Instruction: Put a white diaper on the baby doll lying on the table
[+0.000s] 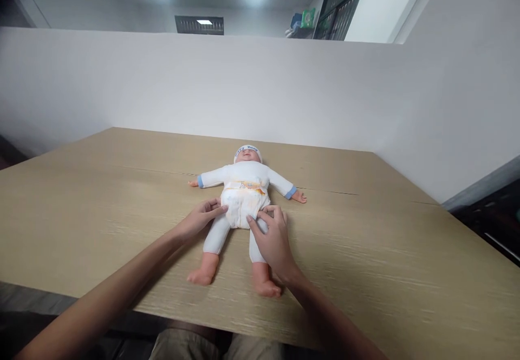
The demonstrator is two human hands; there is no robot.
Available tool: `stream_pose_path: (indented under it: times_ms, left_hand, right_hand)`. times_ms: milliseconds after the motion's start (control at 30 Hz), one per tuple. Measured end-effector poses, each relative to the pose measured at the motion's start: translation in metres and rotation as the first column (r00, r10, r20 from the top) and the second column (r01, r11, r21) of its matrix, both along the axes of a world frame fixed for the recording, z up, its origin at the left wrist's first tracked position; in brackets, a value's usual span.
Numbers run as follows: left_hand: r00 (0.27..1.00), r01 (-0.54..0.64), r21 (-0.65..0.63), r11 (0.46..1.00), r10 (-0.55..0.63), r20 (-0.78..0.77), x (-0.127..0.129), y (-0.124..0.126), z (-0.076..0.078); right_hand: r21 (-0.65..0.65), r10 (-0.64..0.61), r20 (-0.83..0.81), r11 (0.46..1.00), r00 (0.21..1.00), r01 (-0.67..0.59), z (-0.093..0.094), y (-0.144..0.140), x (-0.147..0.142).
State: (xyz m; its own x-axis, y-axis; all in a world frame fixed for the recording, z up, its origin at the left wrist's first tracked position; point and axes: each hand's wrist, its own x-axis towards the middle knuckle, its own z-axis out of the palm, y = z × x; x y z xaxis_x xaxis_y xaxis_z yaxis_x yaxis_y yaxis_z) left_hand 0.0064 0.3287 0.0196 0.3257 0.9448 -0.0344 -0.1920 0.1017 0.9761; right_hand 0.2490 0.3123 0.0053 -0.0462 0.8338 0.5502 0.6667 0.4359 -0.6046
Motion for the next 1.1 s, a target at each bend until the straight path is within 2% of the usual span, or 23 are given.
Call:
stream_pose_path:
  times_ms: [100,233,300,367,433,500,567,633,700,767,867,1000,1100]
  left_hand:
    - [1.000,0.008,0.009,1.000,-0.008,0.019,-0.003,-0.004,-0.003]
    - [0.999,-0.027,0.053,0.998,0.028,-0.021,-0.018,-0.013,-0.002]
    - [0.990,-0.047,0.138,0.989,0.064,-0.123,-0.029,-0.013,-0.002]
    - [0.946,-0.065,0.257,0.964,0.142,-0.293,-0.039,-0.007,-0.004]
    - [0.824,-0.085,0.440,0.894,0.312,-0.473,-0.045,0.007,-0.008]
    - [0.614,-0.081,0.639,0.765,0.543,-0.573,-0.045,0.027,-0.013]
    - [0.387,-0.041,0.755,0.655,0.707,-0.592,-0.041,0.052,-0.018]
    - [0.218,0.000,0.778,0.628,0.759,-0.613,-0.035,0.077,-0.022]
    - [0.131,0.023,0.764,0.645,0.756,-0.642,-0.029,0.100,-0.025]
    - [0.102,0.031,0.747,0.664,0.741,-0.663,-0.027,0.116,-0.028]
    - [0.108,0.056,0.730,0.681,0.723,-0.682,-0.028,0.130,-0.032]
    - [0.096,0.080,0.707,0.702,0.701,-0.707,-0.033,0.133,-0.036]
    - [0.111,0.119,0.683,0.721,0.673,-0.731,-0.040,0.131,-0.031]
  right_hand:
    - [0.018,0.015,0.020,1.000,1.000,-0.015,-0.002,-0.006,0.005]
    - [-0.006,0.112,0.035,0.994,0.993,-0.112,0.003,-0.026,0.021]
    - [0.012,0.121,0.043,0.993,0.992,-0.121,0.008,-0.033,0.031]
    - [0.088,0.077,0.088,0.993,0.993,-0.084,0.011,-0.032,0.041]
    - [0.188,0.006,0.169,0.981,0.986,-0.038,0.011,-0.020,0.050]
    - [0.247,-0.065,0.270,0.969,0.961,-0.004,0.008,0.004,0.056]
    - [0.248,-0.146,0.375,0.967,0.915,0.053,0.003,0.036,0.059]
    - [0.216,-0.219,0.458,0.968,0.861,0.131,-0.001,0.069,0.058]
    - [0.207,-0.259,0.505,0.962,0.824,0.175,-0.004,0.098,0.055]
    - [0.205,-0.258,0.531,0.963,0.807,0.173,-0.005,0.118,0.052]
    - [0.171,-0.242,0.539,0.969,0.807,0.177,-0.008,0.131,0.051]
    - [0.140,-0.266,0.533,0.964,0.803,0.227,-0.013,0.132,0.055]
    - [0.109,-0.274,0.514,0.961,0.813,0.254,-0.014,0.133,0.057]
